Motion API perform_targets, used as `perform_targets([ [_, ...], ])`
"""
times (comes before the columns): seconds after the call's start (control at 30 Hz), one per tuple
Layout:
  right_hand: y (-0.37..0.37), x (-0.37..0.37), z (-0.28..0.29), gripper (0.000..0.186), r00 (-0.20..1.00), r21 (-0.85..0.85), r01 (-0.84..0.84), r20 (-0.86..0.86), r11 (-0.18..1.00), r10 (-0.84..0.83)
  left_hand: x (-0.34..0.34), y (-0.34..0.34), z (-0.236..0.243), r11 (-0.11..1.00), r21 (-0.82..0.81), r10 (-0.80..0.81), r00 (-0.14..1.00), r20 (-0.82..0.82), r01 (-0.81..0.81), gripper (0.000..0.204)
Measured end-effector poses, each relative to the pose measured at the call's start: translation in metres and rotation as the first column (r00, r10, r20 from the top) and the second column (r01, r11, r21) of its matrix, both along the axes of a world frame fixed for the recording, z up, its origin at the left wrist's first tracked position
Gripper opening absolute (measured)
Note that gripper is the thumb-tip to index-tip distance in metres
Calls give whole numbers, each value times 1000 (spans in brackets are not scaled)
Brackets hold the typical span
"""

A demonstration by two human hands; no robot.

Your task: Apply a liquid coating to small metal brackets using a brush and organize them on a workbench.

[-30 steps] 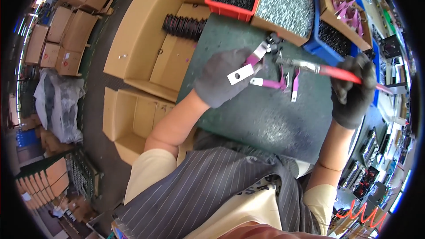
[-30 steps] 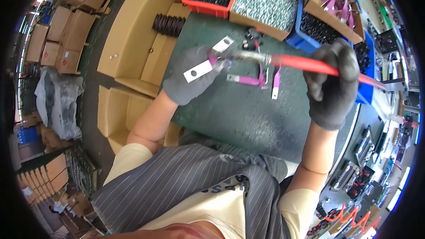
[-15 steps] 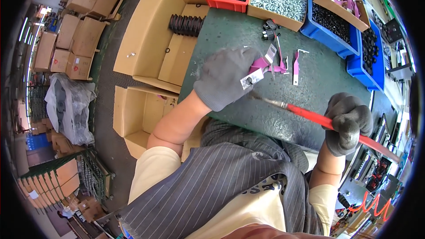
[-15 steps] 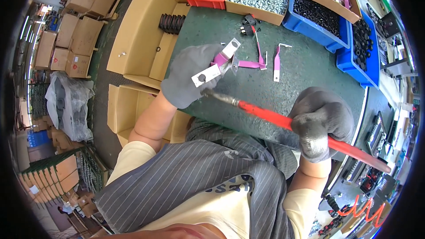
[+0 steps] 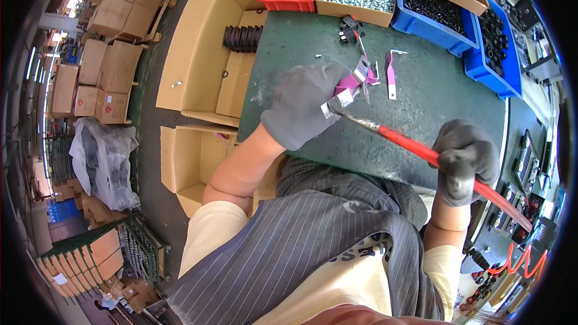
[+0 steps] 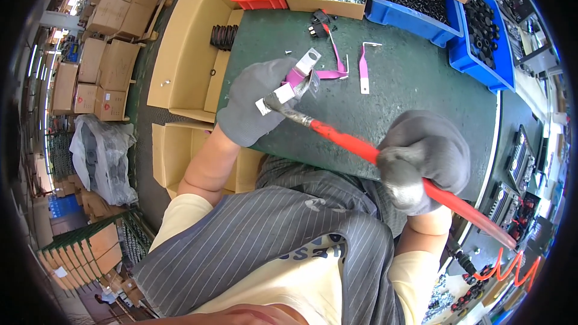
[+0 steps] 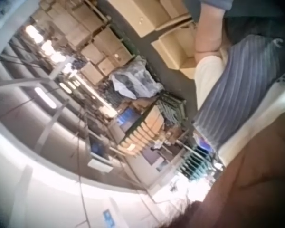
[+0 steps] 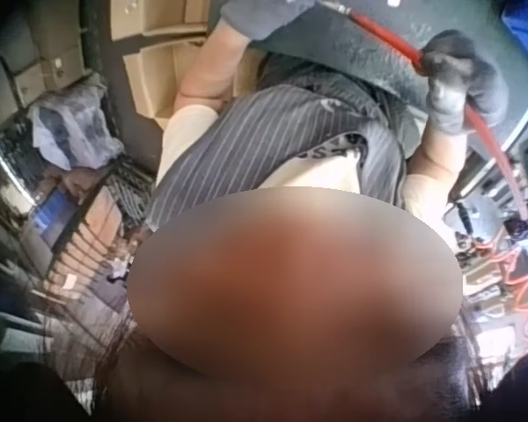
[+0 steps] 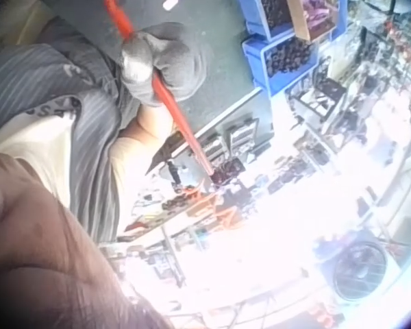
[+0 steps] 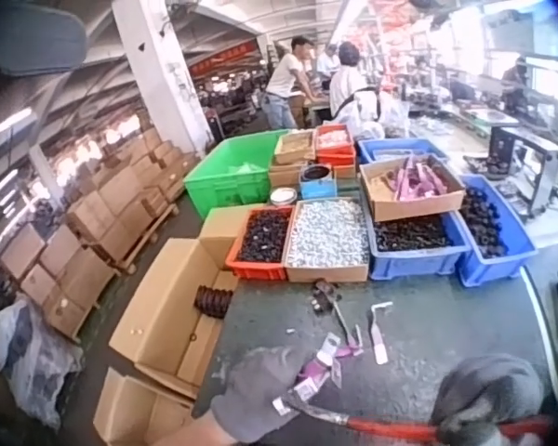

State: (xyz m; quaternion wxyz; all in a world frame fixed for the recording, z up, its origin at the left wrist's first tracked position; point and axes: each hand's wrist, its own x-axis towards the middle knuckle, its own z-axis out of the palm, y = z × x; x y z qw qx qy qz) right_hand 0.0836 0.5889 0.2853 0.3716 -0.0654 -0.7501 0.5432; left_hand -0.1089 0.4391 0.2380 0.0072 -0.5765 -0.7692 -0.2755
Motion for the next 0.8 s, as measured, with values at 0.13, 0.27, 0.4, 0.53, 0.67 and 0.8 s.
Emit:
perform_targets([
  [0.13, 4, 10, -17, 23, 994, -29, 18, -108, 999, -21, -2, 11, -16, 961, 277, -64, 948, 313, -26, 18],
  [0.27, 12, 15, -27, 30, 963, -324, 63, -227, 944, -143, -11, 19, -18, 926, 297, -274, 127, 953, -231, 22],
  [0.4, 16, 22, -43, 32, 948, -452, 171, -166, 875, -271, -3, 33, -8, 862, 326, -447, -282, 849, -387, 32],
  [0.53, 13, 32, -53, 29, 951, -456, 184, -141, 871, -275, -11, 44, -32, 843, 274, -386, -167, 907, -463, 32],
  [0.67, 7, 35, -58, 26, 949, -389, 173, -180, 905, -259, -5, 50, -33, 846, 240, -465, -441, 768, -475, 29],
  [0.8, 3, 36, -61, 23, 941, -257, 138, -267, 956, -207, 10, 58, -22, 827, 182, -485, -510, 711, -532, 28],
])
